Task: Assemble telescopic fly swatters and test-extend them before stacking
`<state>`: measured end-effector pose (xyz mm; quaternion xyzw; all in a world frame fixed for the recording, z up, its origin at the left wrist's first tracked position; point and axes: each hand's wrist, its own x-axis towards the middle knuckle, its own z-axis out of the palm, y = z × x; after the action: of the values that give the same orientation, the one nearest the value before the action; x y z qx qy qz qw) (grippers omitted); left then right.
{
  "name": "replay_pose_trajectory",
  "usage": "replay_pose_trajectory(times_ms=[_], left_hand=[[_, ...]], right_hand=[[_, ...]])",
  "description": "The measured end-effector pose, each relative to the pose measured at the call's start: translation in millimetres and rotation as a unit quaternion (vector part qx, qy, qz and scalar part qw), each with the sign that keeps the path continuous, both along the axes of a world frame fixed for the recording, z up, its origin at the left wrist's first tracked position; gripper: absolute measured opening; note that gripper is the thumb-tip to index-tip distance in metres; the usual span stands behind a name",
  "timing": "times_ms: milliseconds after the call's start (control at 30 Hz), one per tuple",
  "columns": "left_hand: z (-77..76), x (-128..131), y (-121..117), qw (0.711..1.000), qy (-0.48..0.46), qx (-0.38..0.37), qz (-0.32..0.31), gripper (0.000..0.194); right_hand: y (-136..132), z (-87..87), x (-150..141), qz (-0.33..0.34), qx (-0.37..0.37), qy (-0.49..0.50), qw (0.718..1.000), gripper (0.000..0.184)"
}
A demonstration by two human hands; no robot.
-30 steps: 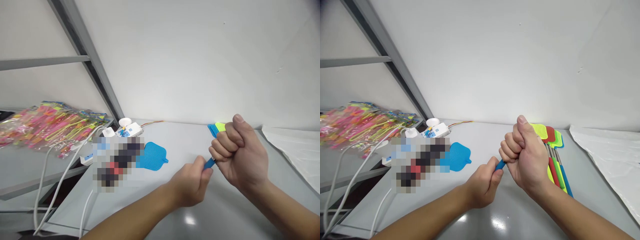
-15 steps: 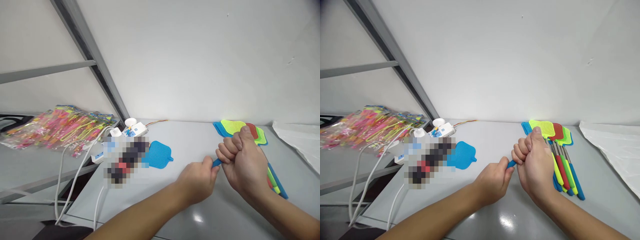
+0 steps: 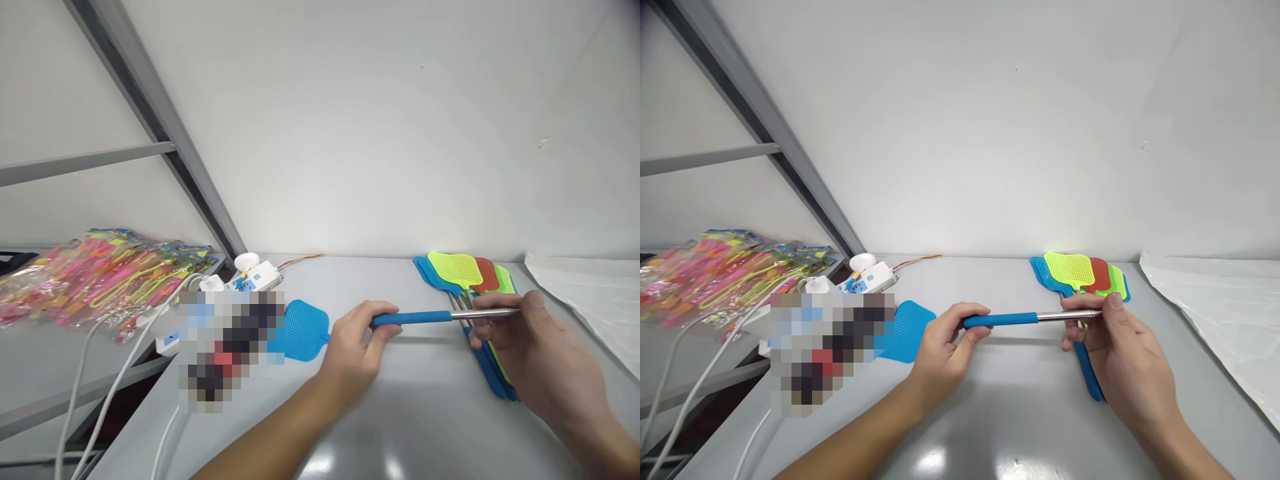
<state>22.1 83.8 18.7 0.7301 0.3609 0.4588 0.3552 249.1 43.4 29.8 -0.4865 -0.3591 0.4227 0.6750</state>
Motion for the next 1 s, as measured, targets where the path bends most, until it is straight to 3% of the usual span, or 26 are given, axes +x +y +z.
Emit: replay_pose_trajectory(times_ms=[133, 233, 300, 433, 567, 667, 833, 1000], left_hand=[[-2.5, 1.8, 2.1, 0.996, -0.036, -0.082, -0.012, 0.020], [-3.3, 2.1, 5.6, 0.992, 0.012, -0.117, -0.037, 0.019], [-3.5, 0.9, 7.5, 0.991, 0.083, -0.093, -0.045, 0.019], [-3.9, -1.3, 6.2, 0.976, 0.195, 0.026, -0.096, 0.020], [-3.5, -0.4, -0.2, 0.963, 0.172, 0.171, -0.121, 0.024], [-1.0, 1.5, -4.9, 0.951, 0.158, 0.239, -0.119, 0.025], [-1.8, 5.4, -7.9, 0.940, 0.172, 0.271, -0.117, 0.024], [-9.4, 7.5, -9.1, 0.959, 0.174, 0.189, -0.123, 0.022]], right_hand=[[1.7, -0.8, 3.7, 0.020, -0.014, 0.063, 0.998, 0.039], [1.5, 0.7, 0.7, 0.004, -0.007, 0.086, 0.996, 0.037], [1.5, 1.6, -0.4, -0.001, -0.005, 0.091, 0.996, 0.037], [2.2, 4.0, -1.0, -0.021, -0.004, 0.101, 0.995, 0.038], [3.6, 5.2, -4.5, -0.028, -0.021, 0.110, 0.993, 0.039], [4.5, 3.5, -6.8, -0.021, -0.029, 0.111, 0.993, 0.039], [4.4, -0.7, -6.0, -0.017, -0.031, 0.107, 0.994, 0.039], [1.9, -3.8, -8.7, -0.015, -0.005, 0.085, 0.996, 0.038]])
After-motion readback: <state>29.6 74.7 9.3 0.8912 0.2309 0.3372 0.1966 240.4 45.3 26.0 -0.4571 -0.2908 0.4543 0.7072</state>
